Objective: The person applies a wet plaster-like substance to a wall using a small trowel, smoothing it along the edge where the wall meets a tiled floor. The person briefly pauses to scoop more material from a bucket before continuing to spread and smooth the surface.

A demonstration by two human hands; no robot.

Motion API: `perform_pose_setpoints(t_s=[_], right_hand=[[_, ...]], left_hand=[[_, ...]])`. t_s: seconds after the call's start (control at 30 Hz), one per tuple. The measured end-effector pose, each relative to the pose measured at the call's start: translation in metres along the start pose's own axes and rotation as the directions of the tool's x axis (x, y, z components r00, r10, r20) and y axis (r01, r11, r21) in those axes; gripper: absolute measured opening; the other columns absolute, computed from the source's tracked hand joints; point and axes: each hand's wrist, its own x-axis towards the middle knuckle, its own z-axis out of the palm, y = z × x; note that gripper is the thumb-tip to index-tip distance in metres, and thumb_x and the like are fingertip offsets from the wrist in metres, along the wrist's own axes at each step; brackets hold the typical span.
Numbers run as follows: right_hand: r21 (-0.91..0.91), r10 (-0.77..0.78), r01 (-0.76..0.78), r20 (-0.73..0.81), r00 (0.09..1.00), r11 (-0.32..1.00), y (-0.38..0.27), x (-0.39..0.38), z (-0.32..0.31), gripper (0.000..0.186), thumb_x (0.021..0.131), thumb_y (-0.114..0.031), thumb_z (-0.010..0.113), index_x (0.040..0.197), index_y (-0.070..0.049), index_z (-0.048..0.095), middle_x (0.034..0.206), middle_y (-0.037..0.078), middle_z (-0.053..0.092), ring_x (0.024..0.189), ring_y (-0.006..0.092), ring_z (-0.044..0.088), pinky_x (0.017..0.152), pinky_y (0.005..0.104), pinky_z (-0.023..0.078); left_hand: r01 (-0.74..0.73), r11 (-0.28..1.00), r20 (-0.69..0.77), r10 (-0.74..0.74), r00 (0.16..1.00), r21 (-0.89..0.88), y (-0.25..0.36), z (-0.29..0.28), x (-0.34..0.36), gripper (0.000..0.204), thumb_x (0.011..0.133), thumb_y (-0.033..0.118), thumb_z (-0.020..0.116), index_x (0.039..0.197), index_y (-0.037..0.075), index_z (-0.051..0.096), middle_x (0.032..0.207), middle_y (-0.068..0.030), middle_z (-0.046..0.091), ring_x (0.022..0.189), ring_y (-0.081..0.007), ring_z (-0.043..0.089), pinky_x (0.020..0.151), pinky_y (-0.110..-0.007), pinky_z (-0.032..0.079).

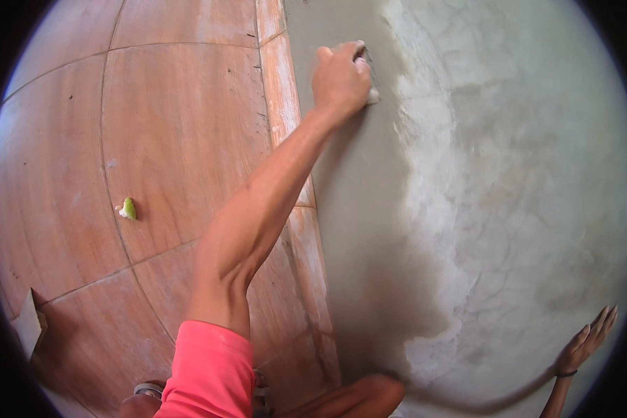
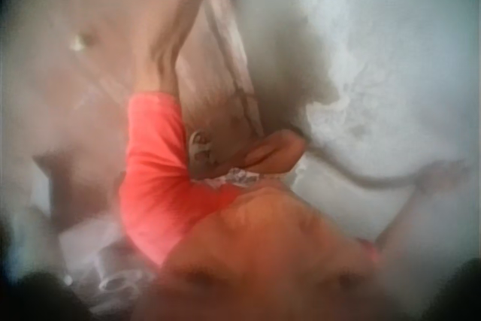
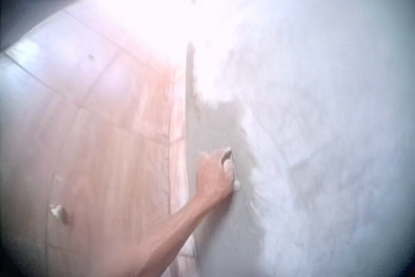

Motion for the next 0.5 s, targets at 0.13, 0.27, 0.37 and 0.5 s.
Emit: perform_pose_setpoints(t_s=[0.13,0.27,0.37,0.5], right_hand=[[-0.039,-0.023,0.023,0.006,1.0,0.999,0.002,-0.001,-0.005,0.055,0.104,-0.033,0.031,0.149,-0.002,0.035,0.157,0.017,0.028,0.147,0.0339,0.022,0.118,0.0477,0.018],[-0.031,-0.045,0.045,-0.008,0.999,0.999,0.003,-0.002,-0.003,0.055,0.104,-0.033,0.03,0.149,-0.003,0.035,0.157,0.016,0.028,0.147,0.0338,0.022,0.118,0.0481,0.018],[-0.033,-0.038,0.038,-0.004,0.999,0.999,0.002,-0.004,-0.006,0.054,0.104,-0.031,0.03,0.149,-0.003,0.035,0.157,0.016,0.028,0.146,0.0339,0.022,0.118,0.0484,0.018],[0.002,-0.01,0.01,-0.037,0.999,1.0,-0.009,-0.001,0.005,0.053,0.104,-0.03,0.03,0.149,-0.003,0.036,0.157,0.016,0.028,0.146,0.034,0.023,0.118,0.0485,0.018]], left_hand=[[-0.045,0.994,0.258,0.069,0.964,-0.099,0.058,-0.012,-0.109,0.038,0.088,0.013,0.058,0.126,0.017,0.061,0.109,-0.0228,0.048,0.082,-0.0378,0.062,0.076,-0.043,0.053],[-0.137,0.975,0.363,0.192,0.912,-0.173,0.058,-0.02,-0.177,0.039,0.087,0.011,0.06,0.126,0.017,0.061,0.109,-0.0221,0.048,0.079,-0.0367,0.063,0.07,-0.042,0.054],[0.015,0.994,0.18,0.005,0.984,-0.107,0.03,-0.024,-0.119,0.037,0.09,0.014,0.057,0.127,0.015,0.06,0.109,-0.0221,0.049,0.079,-0.0382,0.063,0.073,-0.044,0.054],[0.057,0.998,0.02,-0.057,0.998,0.001,-0.009,-0.022,-0.044,0.036,0.094,0.018,0.054,0.129,0.013,0.058,0.111,-0.023,0.049,0.08,-0.0394,0.063,0.077,-0.045,0.052]])
